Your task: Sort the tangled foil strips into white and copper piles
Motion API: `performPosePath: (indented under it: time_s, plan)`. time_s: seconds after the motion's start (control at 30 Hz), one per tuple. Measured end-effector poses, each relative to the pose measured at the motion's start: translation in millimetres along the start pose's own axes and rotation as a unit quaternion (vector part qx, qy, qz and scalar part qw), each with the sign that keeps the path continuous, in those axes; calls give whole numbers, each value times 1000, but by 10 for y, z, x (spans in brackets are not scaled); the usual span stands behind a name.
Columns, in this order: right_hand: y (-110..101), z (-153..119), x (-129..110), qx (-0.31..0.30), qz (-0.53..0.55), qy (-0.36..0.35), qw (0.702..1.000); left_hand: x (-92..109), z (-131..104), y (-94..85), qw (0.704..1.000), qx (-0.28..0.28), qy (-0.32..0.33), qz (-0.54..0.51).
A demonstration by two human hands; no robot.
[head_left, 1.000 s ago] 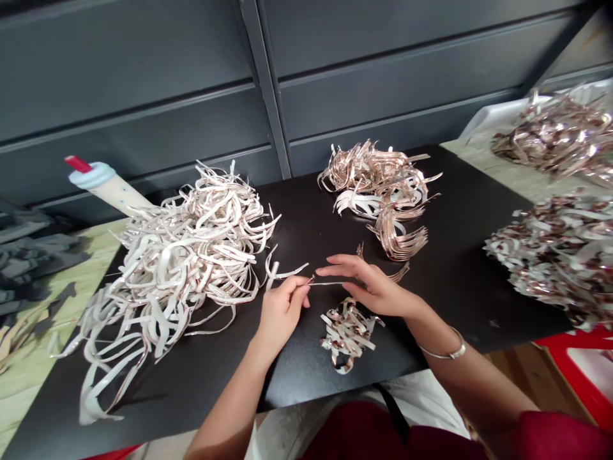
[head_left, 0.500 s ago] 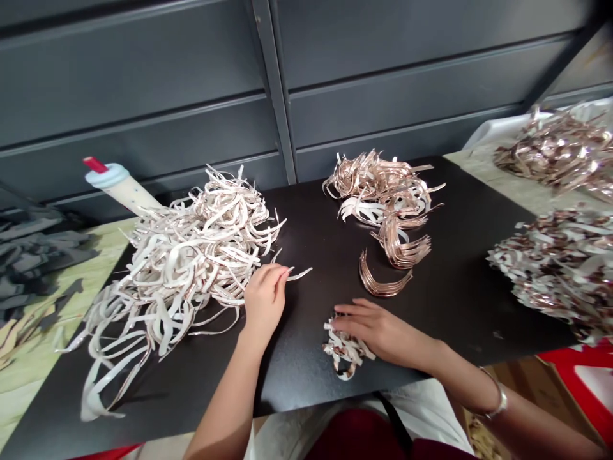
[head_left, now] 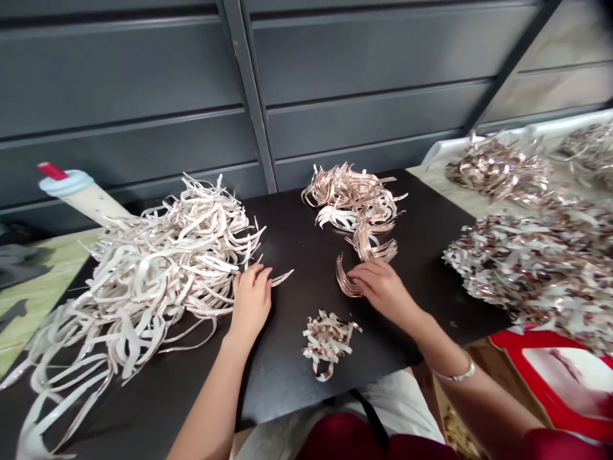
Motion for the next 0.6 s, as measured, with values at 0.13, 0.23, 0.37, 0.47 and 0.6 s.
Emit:
performPosePath:
  time_s: [0.13, 0.23, 0.37, 0.47, 0.6]
  plan:
    - [141, -63, 374, -106, -90, 36, 990, 99, 4, -98, 999, 34, 13, -36]
    - [178, -75, 410, -123, -79, 46, 988, 150, -30, -104, 997, 33, 6, -71]
    - [-13, 47, 432, -29, -18, 85, 996, 200, -67, -120, 984, 33, -34, -172]
    - [-221, 124, 440, 88, 28, 145, 985, 273, -66, -100, 954, 1, -87, -288]
    - [-176, 228, -14, 125, 115, 95, 981, 423, -146, 85, 816, -118, -233, -515]
Point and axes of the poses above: each hand's wrist, its own z-axis towards the middle knuckle, its own y-axis out of the palm, x = y × z, the point moved 8 cm from there along z, towards the middle knuckle, and after that the axes turned 6 degrees about x, right-handed, at the moved point
